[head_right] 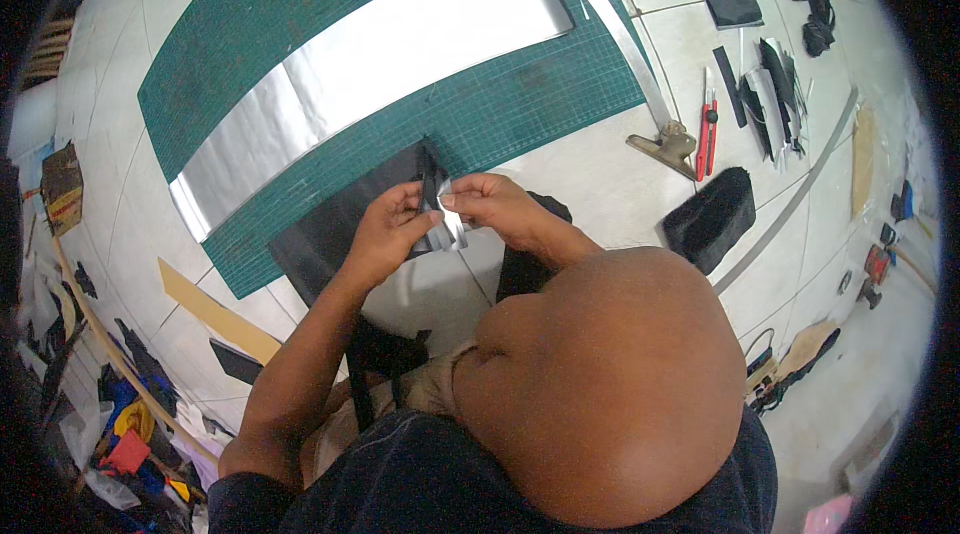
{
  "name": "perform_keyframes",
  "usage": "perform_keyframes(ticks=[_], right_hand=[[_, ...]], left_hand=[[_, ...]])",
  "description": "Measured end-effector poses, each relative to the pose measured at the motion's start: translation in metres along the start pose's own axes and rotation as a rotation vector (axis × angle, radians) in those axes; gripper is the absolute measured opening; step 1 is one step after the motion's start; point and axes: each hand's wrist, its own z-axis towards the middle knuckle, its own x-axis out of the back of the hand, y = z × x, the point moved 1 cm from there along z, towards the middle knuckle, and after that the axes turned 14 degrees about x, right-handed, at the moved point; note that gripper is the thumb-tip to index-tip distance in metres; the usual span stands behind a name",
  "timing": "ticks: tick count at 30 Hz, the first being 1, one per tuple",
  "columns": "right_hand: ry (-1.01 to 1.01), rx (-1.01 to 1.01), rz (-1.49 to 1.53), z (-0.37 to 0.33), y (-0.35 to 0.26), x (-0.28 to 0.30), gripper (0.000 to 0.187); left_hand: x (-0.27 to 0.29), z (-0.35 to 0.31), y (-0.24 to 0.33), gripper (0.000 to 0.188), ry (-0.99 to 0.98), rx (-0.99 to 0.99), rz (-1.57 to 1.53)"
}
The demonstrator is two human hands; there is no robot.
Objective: The person prepares fabric strips by aligning a silver reflective strip onto a black fabric base, using a metal ruler for alignment on a green cutting mat.
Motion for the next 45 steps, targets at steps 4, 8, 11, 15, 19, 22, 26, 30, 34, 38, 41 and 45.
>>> perform_keyframes(ticks=[4,8,11,15,19,22,26,30,34,38,41,45], right_hand=[[0.021,0.021,0.018,0.002,0.009,0.002,0.023],[0.038,0.042,0.069,0.000,0.006,0.000,0.017],[0.057,0.076,0.105,0.000,0.008,0.000,0.012],[0.066,0.100,0.103,0.000,0.008,-0.003,0.012],[0.139,0.181,-0.131,0.001,0.012,-0.009,0.035],[0.198,0.297,-0.462,-0.001,0.007,-0.015,0.052],[0.171,0.286,-0.600,0.004,0.006,-0.013,0.066],[0.156,0.249,-0.661,0.002,-0.002,-0.007,0.062],[0.189,0.155,-0.860,-0.003,-0.027,-0.016,0.064],[0.167,0.224,-1.067,-0.003,-0.037,-0.019,0.055],[0.168,0.269,-1.063,0.002,-0.027,-0.015,0.048],[0.147,0.211,-1.118,0.011,-0.015,-0.002,0.045]], left_hand=[[0.003,0.006,-0.011,0.044,-0.070,0.006,-0.079],[0.007,0.006,-0.012,0.045,-0.101,0.041,-0.178],[0.008,0.010,-0.016,0.040,-0.113,0.062,-0.212],[0.005,0.016,-0.022,0.027,-0.033,0.030,-0.003],[-0.005,0.016,-0.023,0.025,0.029,-0.021,0.065],[-0.011,0.011,-0.014,0.023,0.091,-0.051,0.071],[-0.004,0.013,-0.026,0.021,0.062,-0.065,0.027],[0.016,-0.007,-0.021,0.022,0.171,-0.070,0.247],[0.060,-0.063,-0.003,0.026,0.164,-0.014,0.211],[0.133,-0.134,0.019,0.031,0.231,0.139,0.249],[0.189,-0.186,0.021,0.032,0.342,0.142,0.282],[0.236,-0.241,0.009,0.035,0.434,0.193,0.238]])
